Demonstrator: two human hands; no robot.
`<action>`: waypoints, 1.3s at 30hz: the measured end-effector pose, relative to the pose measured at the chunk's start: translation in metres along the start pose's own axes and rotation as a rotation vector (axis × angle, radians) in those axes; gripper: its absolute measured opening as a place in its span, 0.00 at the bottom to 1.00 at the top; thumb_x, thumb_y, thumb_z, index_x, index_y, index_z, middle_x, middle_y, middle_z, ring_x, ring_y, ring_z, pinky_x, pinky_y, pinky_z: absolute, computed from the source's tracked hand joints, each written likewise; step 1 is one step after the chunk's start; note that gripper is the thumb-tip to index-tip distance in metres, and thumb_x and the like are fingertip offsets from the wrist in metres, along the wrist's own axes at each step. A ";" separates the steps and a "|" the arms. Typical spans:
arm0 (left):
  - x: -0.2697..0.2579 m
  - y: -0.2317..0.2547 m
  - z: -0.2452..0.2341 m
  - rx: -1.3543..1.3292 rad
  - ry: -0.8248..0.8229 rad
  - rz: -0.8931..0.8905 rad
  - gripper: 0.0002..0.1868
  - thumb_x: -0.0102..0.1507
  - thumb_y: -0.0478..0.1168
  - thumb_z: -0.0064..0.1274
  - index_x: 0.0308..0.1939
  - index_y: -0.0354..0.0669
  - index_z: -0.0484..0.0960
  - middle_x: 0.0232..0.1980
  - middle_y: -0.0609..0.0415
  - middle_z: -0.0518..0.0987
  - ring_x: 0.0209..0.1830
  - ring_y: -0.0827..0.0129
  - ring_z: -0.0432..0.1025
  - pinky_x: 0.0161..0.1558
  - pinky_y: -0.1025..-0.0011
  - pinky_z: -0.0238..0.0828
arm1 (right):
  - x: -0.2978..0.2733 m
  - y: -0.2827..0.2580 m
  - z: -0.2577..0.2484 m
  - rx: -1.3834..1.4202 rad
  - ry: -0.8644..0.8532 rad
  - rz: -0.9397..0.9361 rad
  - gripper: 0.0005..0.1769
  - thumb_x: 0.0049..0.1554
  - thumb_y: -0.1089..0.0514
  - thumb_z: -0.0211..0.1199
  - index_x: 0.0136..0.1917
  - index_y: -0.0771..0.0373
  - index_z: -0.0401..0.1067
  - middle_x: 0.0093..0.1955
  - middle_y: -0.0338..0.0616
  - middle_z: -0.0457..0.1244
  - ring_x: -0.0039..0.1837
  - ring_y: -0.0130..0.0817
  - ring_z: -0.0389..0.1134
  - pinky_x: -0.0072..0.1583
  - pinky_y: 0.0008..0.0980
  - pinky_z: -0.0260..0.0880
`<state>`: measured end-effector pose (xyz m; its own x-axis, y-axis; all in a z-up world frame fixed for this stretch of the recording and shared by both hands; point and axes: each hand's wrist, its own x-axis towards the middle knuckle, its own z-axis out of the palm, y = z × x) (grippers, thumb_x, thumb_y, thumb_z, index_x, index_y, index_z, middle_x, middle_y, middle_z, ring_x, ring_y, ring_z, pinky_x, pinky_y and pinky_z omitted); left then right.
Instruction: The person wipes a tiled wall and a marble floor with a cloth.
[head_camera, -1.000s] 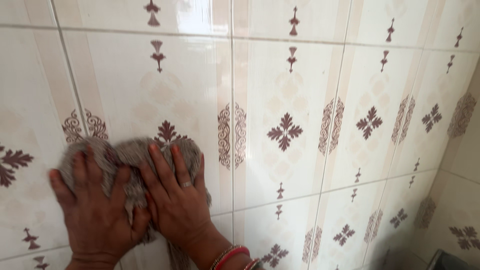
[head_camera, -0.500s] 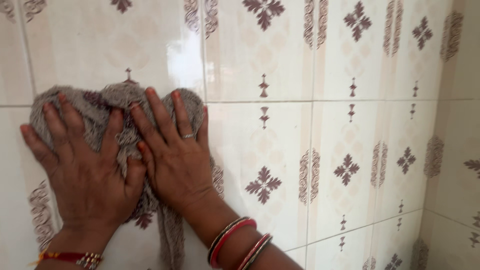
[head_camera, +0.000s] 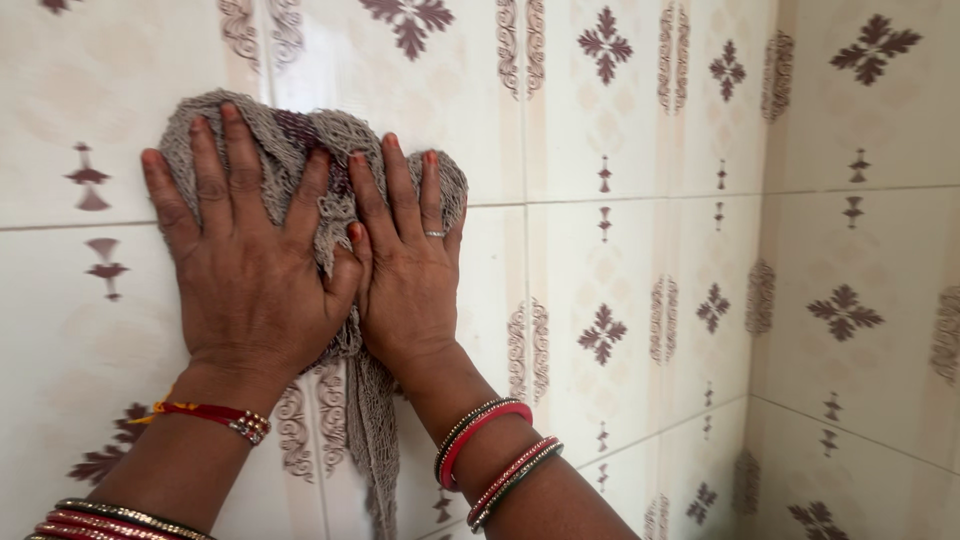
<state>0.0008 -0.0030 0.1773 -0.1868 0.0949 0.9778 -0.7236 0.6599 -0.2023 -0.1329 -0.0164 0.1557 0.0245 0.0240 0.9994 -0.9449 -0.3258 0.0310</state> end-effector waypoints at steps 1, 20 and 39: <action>-0.003 0.004 0.006 0.062 -0.023 0.017 0.34 0.67 0.57 0.37 0.73 0.45 0.70 0.82 0.25 0.48 0.84 0.33 0.39 0.77 0.31 0.21 | -0.006 0.005 -0.003 0.006 -0.002 0.016 0.29 0.71 0.52 0.43 0.84 0.49 0.51 0.89 0.39 0.39 0.90 0.51 0.34 0.84 0.62 0.35; -0.102 0.052 0.012 -0.166 -0.154 0.077 0.30 0.66 0.56 0.35 0.67 0.45 0.70 0.77 0.26 0.55 0.79 0.35 0.47 0.74 0.26 0.28 | -0.143 0.003 -0.022 0.053 -0.065 0.238 0.33 0.66 0.57 0.47 0.84 0.57 0.52 0.89 0.51 0.40 0.89 0.66 0.34 0.83 0.67 0.31; -0.194 -0.012 -0.047 0.136 -0.157 -0.082 0.33 0.67 0.57 0.33 0.62 0.33 0.73 0.74 0.17 0.58 0.76 0.22 0.49 0.66 0.17 0.30 | -0.188 -0.078 -0.001 0.161 -0.226 0.026 0.30 0.65 0.53 0.55 0.79 0.59 0.63 0.88 0.49 0.45 0.88 0.64 0.39 0.79 0.74 0.42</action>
<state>0.0768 0.0056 -0.0072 -0.2169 -0.0795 0.9729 -0.8219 0.5526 -0.1381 -0.0639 0.0053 -0.0350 0.0903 -0.1923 0.9772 -0.8827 -0.4698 -0.0109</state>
